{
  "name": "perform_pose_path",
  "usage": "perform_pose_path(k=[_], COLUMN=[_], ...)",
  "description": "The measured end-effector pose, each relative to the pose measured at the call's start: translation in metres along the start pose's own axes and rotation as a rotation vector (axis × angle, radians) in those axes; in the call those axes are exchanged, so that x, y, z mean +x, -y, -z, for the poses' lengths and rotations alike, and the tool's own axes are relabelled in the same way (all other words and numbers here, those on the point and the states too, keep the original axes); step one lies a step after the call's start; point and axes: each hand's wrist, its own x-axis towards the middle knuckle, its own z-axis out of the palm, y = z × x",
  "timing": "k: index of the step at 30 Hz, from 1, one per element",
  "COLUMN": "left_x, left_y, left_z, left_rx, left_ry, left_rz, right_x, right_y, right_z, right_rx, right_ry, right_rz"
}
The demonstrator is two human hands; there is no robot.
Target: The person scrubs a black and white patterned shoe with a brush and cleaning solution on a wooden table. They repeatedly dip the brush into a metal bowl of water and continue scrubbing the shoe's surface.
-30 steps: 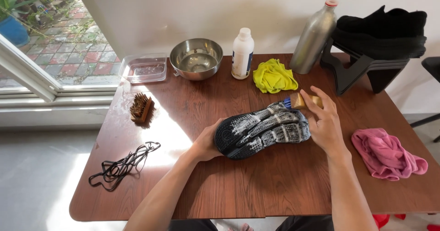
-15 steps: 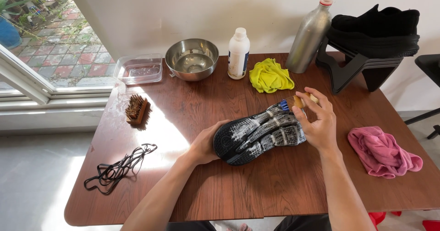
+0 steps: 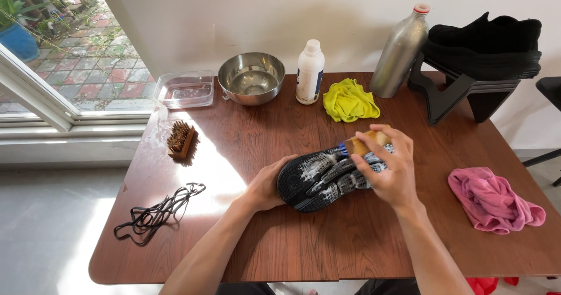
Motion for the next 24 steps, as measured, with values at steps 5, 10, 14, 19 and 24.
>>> perform_pose_path(k=[5, 10, 14, 19, 24], left_x=[0.004, 0.002, 0.003, 0.001, 0.002], left_y=[-0.021, -0.025, -0.019, -0.015, -0.018], left_z=[0.005, 0.007, 0.006, 0.005, 0.005], left_rx=[-0.022, -0.002, -0.09, -0.095, -0.094], left_ry=[-0.011, 0.027, -0.005, -0.019, -0.019], left_rz=[-0.058, -0.08, -0.035, -0.052, -0.064], right_x=[-0.003, -0.005, -0.005, 0.001, 0.001], right_y=[-0.048, -0.043, -0.037, -0.008, -0.01], right_z=[0.012, 0.022, 0.009, 0.007, 0.008], right_rx=[-0.119, -0.152, -0.071, -0.013, 0.008], right_ry=[-0.051, 0.015, 0.003, 0.021, 0.003], right_rz=[-0.092, -0.234, -0.202, -0.112, -0.087])
